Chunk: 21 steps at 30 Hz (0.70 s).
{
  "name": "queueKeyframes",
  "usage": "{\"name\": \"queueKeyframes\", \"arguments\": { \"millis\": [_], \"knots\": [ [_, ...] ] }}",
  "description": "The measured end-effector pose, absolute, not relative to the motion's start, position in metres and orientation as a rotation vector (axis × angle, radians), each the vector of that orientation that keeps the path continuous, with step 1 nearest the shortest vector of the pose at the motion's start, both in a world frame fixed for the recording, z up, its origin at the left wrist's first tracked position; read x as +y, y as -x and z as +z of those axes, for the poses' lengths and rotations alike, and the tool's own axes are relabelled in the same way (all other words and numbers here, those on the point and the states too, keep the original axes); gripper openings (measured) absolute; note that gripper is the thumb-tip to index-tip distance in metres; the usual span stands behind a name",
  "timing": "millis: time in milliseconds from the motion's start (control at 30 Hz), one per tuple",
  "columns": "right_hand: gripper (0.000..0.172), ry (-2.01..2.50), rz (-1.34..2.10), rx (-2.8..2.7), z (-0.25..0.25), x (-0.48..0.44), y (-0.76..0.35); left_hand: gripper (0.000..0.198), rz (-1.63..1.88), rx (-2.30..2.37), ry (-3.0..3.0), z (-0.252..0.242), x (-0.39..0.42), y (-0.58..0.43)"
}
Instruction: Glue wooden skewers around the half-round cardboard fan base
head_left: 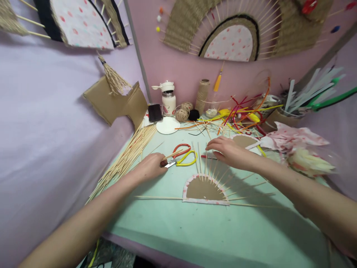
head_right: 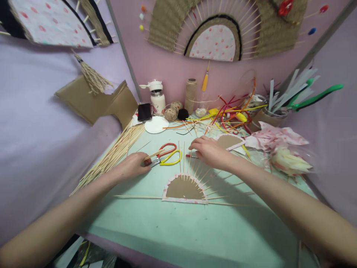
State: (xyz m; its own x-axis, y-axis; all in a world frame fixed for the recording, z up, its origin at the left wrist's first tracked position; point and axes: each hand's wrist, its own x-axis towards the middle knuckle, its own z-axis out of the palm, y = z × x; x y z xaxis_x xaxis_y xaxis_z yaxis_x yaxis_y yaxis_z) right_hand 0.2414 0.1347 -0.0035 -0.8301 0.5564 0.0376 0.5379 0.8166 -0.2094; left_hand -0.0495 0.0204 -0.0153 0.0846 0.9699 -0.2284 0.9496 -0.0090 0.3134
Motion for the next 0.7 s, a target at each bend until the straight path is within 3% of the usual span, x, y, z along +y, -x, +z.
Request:
{"name": "queueKeyframes", "arguments": {
  "millis": [700],
  "knots": [
    [0.034, 1.02, 0.259, -2.934, 0.001, 0.139, -0.25, 0.018, 0.093, 1.844, -1.982, -0.014, 0.021, 0.048]
  ]
}}
